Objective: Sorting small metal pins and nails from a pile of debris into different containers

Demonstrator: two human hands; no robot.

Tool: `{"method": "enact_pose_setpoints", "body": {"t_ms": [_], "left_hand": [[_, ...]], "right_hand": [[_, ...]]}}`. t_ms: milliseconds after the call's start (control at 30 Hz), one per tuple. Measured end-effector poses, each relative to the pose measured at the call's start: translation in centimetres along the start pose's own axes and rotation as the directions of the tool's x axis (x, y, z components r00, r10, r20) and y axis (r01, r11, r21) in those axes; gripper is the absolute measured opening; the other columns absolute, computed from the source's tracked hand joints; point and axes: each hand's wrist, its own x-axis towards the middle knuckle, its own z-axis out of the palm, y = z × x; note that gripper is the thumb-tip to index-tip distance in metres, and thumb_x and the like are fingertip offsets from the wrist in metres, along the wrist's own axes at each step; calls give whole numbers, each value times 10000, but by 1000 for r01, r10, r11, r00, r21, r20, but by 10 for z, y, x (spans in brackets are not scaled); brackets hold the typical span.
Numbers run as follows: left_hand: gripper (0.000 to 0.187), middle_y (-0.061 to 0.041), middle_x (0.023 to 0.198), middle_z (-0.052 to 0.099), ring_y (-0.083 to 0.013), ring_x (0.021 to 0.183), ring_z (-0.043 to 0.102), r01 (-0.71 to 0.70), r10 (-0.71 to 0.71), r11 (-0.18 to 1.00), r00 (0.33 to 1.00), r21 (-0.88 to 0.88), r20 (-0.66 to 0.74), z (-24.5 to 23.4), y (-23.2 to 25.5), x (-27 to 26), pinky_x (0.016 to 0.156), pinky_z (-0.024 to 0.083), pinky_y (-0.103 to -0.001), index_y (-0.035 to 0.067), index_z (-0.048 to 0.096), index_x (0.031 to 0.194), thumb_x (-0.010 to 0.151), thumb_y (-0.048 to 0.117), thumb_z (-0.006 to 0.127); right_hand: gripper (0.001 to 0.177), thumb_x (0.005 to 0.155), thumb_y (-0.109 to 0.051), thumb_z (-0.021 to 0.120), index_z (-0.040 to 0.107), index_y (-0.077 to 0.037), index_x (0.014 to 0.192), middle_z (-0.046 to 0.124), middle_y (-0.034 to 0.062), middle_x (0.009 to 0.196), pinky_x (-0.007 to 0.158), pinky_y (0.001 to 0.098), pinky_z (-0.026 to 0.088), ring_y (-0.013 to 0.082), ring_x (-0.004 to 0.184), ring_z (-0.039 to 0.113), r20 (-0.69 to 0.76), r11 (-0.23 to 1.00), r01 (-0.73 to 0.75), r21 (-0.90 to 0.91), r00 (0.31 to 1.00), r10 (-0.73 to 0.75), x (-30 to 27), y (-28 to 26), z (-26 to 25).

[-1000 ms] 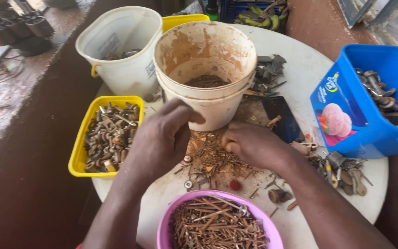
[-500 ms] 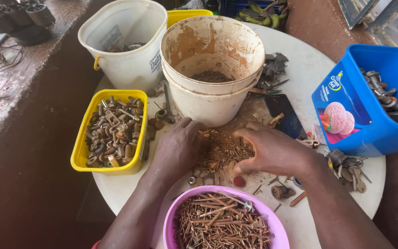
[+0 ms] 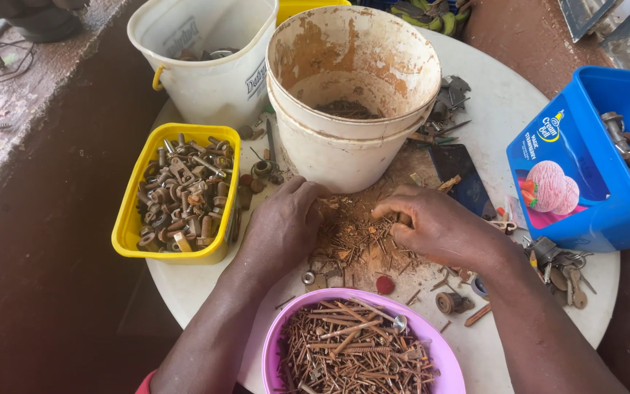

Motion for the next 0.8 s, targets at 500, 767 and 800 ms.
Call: {"method": "enact_pose_setpoints", "body": {"t_ms": [500,767,800], "left_hand": [[192,-94,985,601,-412,986,699,15,-15,999,1000,-30,15,3,-3,0,734,633,-571,207,657,1166,1044,201,509],[223,-96,1003,594,-410,975,702,-6,7,998,1000,-59,20,3,-7,1,743,632,-561,221,646,1200,1054,193,480],[224,-96,1010,593,-406,977,703,-8,9,998,1000,-59,17,5,-8,1,741,634,-554,219,644,1204,1055,185,481]], "right_hand": [[217,954,-147,759,808,-141,1166,664,68,1057,814,417,604,225,951,704,-6,996,-53,-78,999,53,3,-11,10],[248,923,-68,777,808,-16,1164,741,151,1094,829,428,636,243,941,700,-55,951,25,307,998,-8,8,31,1],[248,907,-48,801,810,0,1150,753,151,1147,844,420,638,227,977,704,-93,904,45,426,996,-6,11,45,4]]}}
